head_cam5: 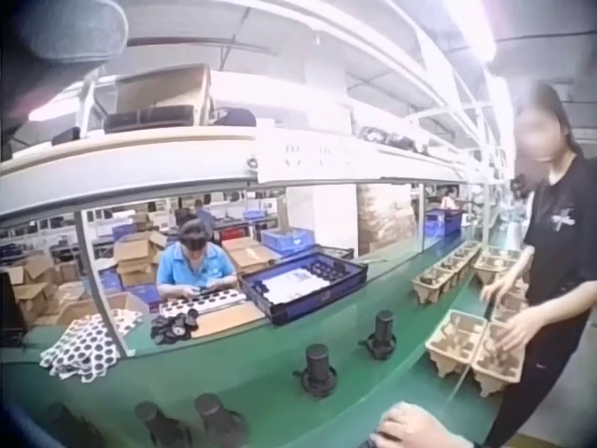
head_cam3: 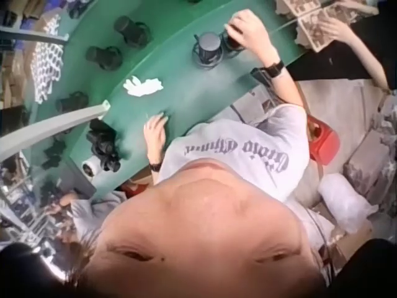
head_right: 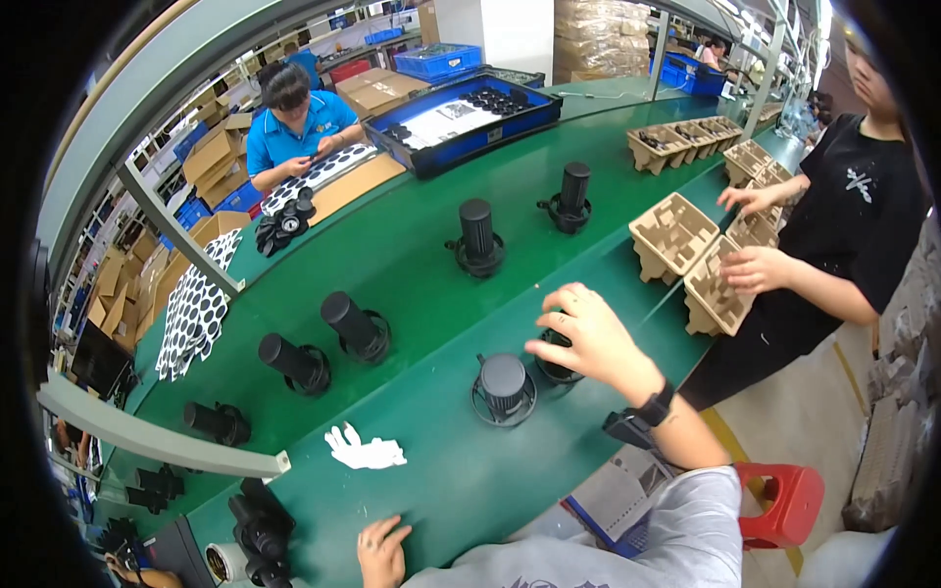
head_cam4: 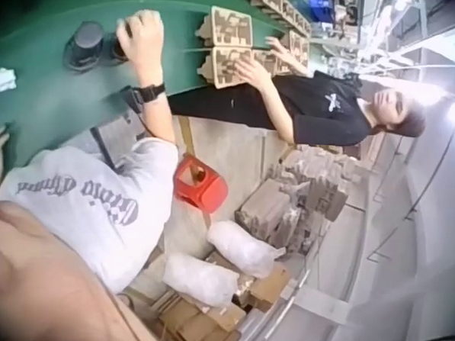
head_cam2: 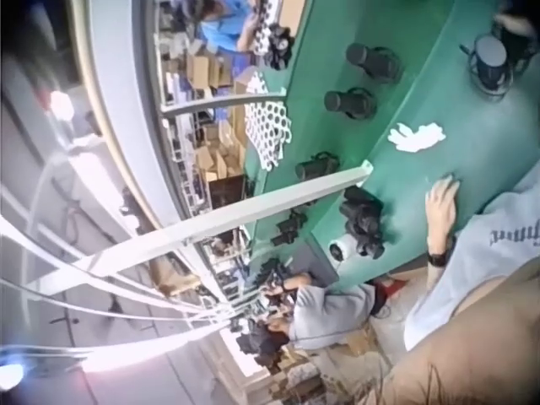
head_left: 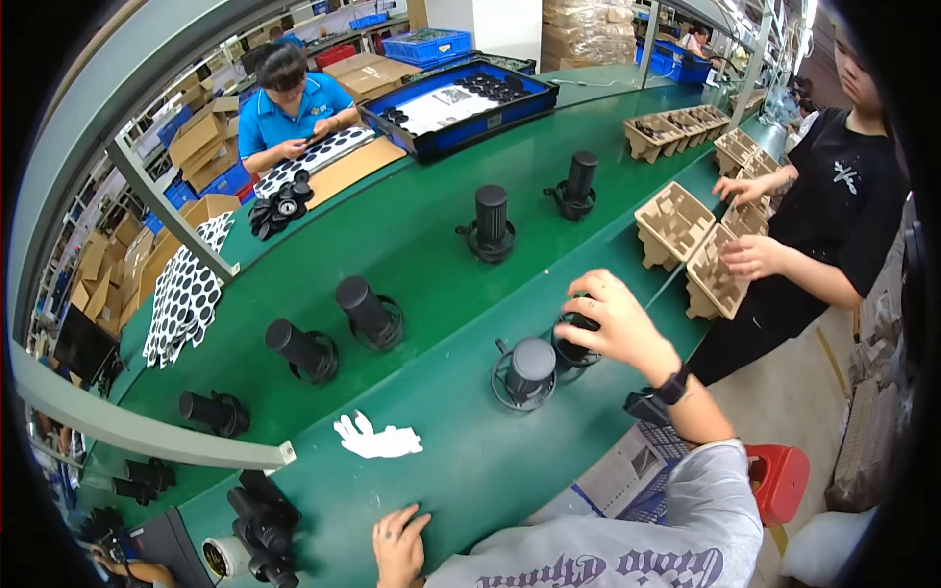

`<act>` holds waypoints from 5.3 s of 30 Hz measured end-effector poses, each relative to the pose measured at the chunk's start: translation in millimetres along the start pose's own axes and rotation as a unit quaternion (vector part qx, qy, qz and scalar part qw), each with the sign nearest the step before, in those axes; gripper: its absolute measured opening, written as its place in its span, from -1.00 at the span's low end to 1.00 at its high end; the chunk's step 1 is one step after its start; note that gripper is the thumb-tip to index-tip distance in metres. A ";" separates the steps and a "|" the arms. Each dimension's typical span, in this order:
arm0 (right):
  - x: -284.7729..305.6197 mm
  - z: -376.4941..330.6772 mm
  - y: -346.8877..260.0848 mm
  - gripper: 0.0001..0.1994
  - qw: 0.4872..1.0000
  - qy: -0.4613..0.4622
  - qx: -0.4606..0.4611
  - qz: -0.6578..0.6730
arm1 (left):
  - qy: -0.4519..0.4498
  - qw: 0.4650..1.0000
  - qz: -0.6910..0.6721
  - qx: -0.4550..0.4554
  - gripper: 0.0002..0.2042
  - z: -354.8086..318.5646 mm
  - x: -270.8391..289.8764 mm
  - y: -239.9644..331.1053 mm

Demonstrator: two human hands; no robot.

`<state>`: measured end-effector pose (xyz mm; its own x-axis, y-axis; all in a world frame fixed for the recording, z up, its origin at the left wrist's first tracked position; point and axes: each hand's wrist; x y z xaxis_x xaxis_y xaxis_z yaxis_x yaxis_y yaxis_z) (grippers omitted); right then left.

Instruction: The person picks up a microphone and shock mount, wipes the shock mount with a cloth, and then sets it back onto the table.

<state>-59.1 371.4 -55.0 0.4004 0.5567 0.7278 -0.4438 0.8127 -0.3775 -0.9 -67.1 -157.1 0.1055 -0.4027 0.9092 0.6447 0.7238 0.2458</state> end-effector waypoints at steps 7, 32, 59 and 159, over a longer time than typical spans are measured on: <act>76.5 98.7 182.0 -0.34 0.957 -0.003 -0.223 -0.186 | -0.047 0.996 0.031 0.067 -0.70 -22.3 -29.2 -3.4; 30.2 186.4 87.4 -0.64 0.973 -0.197 -0.029 -0.119 | 0.036 0.999 0.008 0.036 -0.72 -24.1 -10.4 -9.7; -6.6 58.8 -92.1 -0.23 0.609 -0.079 -0.090 0.784 | 0.344 0.924 -0.086 -0.145 -0.43 100.5 163.5 102.2; -7.7 42.5 -136.4 -0.42 0.418 0.458 -0.095 0.779 | 0.271 0.939 -0.013 -0.211 -0.53 111.5 134.9 116.4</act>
<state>-35.7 249.0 15.2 -0.0774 0.1978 -0.9772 -0.7014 -0.7073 -0.0876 3.9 25.3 31.6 0.3808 -0.7264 0.5721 0.8834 0.4685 0.0068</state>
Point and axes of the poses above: each hand's wrist, its own z-axis towards the middle knuckle, its own x-axis out of the back of the hand, y = z × x, and after that the axes turned 15 degrees about z, right-handed
